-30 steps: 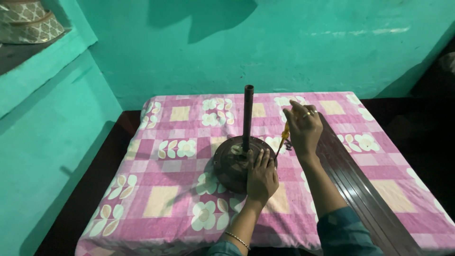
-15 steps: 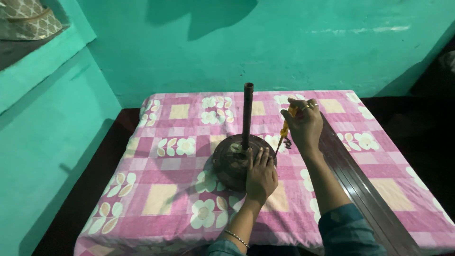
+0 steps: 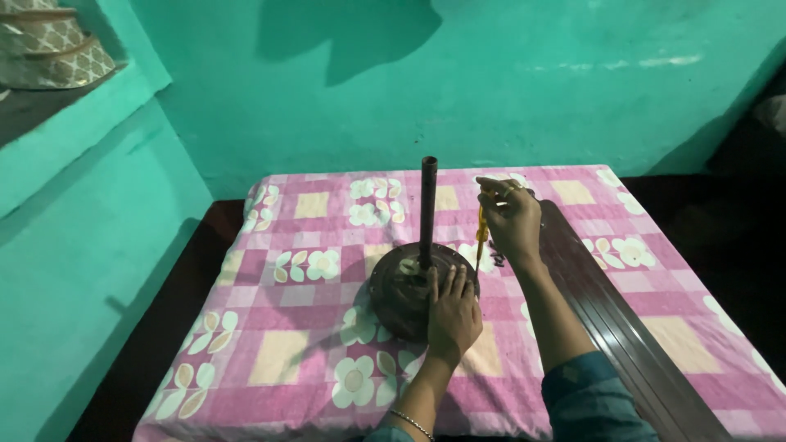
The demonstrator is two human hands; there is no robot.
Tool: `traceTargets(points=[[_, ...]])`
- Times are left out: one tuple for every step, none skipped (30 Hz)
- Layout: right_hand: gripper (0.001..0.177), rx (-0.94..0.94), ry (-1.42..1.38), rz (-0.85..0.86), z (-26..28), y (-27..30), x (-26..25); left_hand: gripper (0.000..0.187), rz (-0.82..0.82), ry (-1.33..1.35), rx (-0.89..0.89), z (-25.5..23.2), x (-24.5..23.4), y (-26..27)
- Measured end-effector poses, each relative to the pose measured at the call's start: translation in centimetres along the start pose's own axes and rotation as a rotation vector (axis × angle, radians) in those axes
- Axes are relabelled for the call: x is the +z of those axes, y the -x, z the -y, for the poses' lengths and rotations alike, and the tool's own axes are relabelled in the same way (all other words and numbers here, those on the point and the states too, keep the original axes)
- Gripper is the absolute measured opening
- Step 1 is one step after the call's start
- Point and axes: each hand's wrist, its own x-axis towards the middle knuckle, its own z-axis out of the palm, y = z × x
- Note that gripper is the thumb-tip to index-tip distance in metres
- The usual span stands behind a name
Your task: The person attaches ceiling fan blades to the fan motor housing using a screwdriver. They position each blade, insert screws, and tighten them to secure the blades to the central hub.
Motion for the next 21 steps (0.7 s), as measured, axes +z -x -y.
traceTargets(points=[[0.027, -0.017, 0.000, 0.005, -0.3, 0.1, -0.3, 0.039, 0.000, 0.017, 0.000, 0.0, 0.1, 0.1], [0.032, 0.024, -0.055, 0.064, -0.6, 0.2, -0.7, 0.040, 0.000, 0.034, -0.001, 0.1, 0.1, 0.0], [0.036, 0.066, -0.110, 0.125, -0.8, 0.4, -1.0, 0.040, 0.000, 0.052, -0.003, 0.1, 0.1, 0.0], [0.041, 0.108, -0.166, 0.186, -1.0, 0.6, -1.3, 0.040, -0.009, 0.063, 0.000, 0.1, 0.1, 0.1], [0.043, 0.095, -0.179, 0.254, -1.2, 0.7, -1.6, 0.040, -0.021, 0.071, 0.003, 0.2, 0.0, 0.1], [0.045, 0.083, -0.193, 0.322, -1.3, 0.9, -2.0, 0.041, -0.033, 0.079, 0.005, 0.1, -0.2, 0.1], [0.047, 0.069, -0.206, 0.391, -1.3, 0.9, -2.2, 0.040, -0.047, 0.080, 0.001, 0.1, -0.4, 0.0], [0.047, 0.058, -0.155, 0.428, -1.2, 0.9, -2.3, 0.040, -0.061, 0.081, -0.003, 0.0, -0.5, -0.1], [0.047, 0.050, -0.105, 0.466, -1.2, 1.1, -2.4, 0.040, -0.072, 0.081, -0.008, -0.1, -0.7, -0.1], [0.047, 0.041, -0.056, 0.504, -1.2, 1.1, -2.5, 0.045, -0.015, 0.100, -0.017, -0.2, -0.8, -0.2], [0.049, 0.071, -0.055, 0.478, -1.1, 1.1, -2.5, 0.050, 0.044, 0.117, -0.029, -0.2, -1.0, -0.2], [0.051, 0.100, -0.054, 0.453, -1.0, 0.9, -2.7, 0.057, 0.102, 0.135, -0.041, -0.2, -1.1, -0.2], [0.052, 0.129, -0.052, 0.426, -1.0, 0.6, -2.8, 0.060, 0.086, 0.117, -0.040, -0.2, -1.2, -0.3], [0.052, 0.113, -0.014, 0.412, -0.9, 0.6, -2.8, 0.063, 0.070, 0.099, -0.039, -0.4, -1.2, -0.4], [0.051, 0.100, 0.026, 0.394, -0.8, 0.7, -3.0, 0.067, 0.056, 0.085, -0.032, -0.5, -1.1, -0.6], [0.051, 0.087, 0.067, 0.376, -0.8, 0.7, -3.1, 0.063, 0.060, 0.087, -0.041, -0.3, -1.0, -0.7], [0.051, 0.072, 0.054, 0.368, -0.8, 0.8, -3.3, 0.059, 0.065, 0.093, -0.049, -0.3, -0.9, -0.7], [0.051, 0.056, 0.042, 0.359, -0.8, 1.1, -3.4, 0.056, 0.071, 0.099, -0.057, -0.3, -0.7, -0.5], [0.051, 0.039, 0.028, 0.350, -0.7, 1.2, -3.4, 0.056, 0.073, 0.101, -0.063, -0.2, -0.6, -0.5], [0.052, 0.032, 0.048, 0.348, -0.7, 1.3, -3.4, 0.056, 0.076, 0.104, -0.068, -0.2, -0.5, -0.5], [0.052, 0.023, 0.064, 0.347, -0.6, 1.3, -3.3, 0.056, 0.077, 0.103, -0.076, -0.2, -0.4, -0.4]])
